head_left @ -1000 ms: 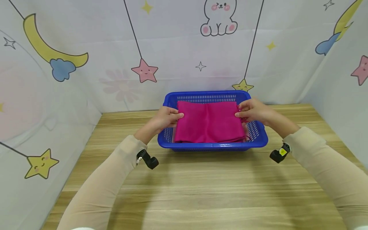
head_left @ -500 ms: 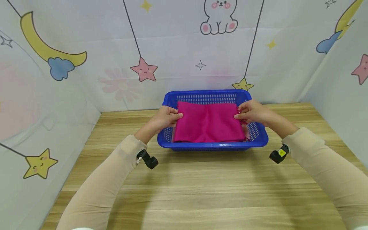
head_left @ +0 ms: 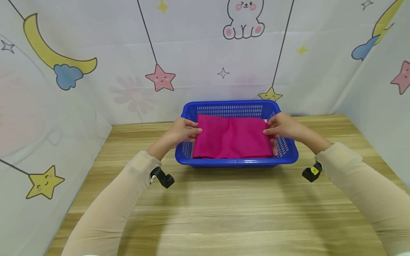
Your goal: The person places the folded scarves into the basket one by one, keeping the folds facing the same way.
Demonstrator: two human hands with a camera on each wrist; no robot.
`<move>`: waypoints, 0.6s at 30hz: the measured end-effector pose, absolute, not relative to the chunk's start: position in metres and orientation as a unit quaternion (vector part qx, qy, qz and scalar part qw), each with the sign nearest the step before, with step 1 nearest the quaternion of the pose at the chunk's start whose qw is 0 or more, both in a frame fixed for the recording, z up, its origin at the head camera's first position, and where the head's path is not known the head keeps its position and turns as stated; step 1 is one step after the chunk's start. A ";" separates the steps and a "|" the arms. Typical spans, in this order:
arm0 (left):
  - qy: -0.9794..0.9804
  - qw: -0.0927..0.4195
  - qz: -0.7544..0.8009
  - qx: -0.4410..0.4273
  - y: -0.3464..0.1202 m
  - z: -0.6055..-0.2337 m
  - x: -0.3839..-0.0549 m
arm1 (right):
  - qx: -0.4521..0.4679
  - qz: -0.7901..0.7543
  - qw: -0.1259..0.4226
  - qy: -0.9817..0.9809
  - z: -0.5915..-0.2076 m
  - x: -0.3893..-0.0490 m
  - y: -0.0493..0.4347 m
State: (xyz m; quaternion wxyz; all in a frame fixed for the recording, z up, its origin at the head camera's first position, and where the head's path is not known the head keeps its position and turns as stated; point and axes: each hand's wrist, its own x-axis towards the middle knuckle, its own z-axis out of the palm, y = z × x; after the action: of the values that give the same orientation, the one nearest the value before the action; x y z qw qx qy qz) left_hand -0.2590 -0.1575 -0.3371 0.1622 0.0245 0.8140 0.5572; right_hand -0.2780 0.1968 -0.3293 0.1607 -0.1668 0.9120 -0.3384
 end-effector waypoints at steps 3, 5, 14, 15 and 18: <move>0.813 0.167 0.558 0.026 -0.159 -0.336 -0.258 | -0.174 -0.340 0.163 0.910 -0.329 -0.279 0.200; 0.813 0.170 0.557 0.028 -0.161 -0.335 -0.258 | -0.177 -0.346 0.167 0.906 -0.328 -0.279 0.201; 0.806 0.178 0.563 0.033 -0.168 -0.326 -0.255 | -0.168 -0.422 0.190 0.871 -0.322 -0.277 0.207; 0.804 0.179 0.566 0.033 -0.169 -0.324 -0.255 | -0.166 -0.427 0.185 0.870 -0.322 -0.277 0.208; 0.803 0.174 0.568 0.037 -0.171 -0.321 -0.254 | -0.157 -0.441 0.162 0.869 -0.322 -0.276 0.211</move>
State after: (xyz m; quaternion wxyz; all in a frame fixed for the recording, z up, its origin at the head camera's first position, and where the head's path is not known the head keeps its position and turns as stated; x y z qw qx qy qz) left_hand -0.2537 -0.1706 -0.3211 0.1741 0.0372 0.8033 0.5684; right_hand -0.2755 0.2113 -0.3220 0.1617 -0.1568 0.8687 -0.4411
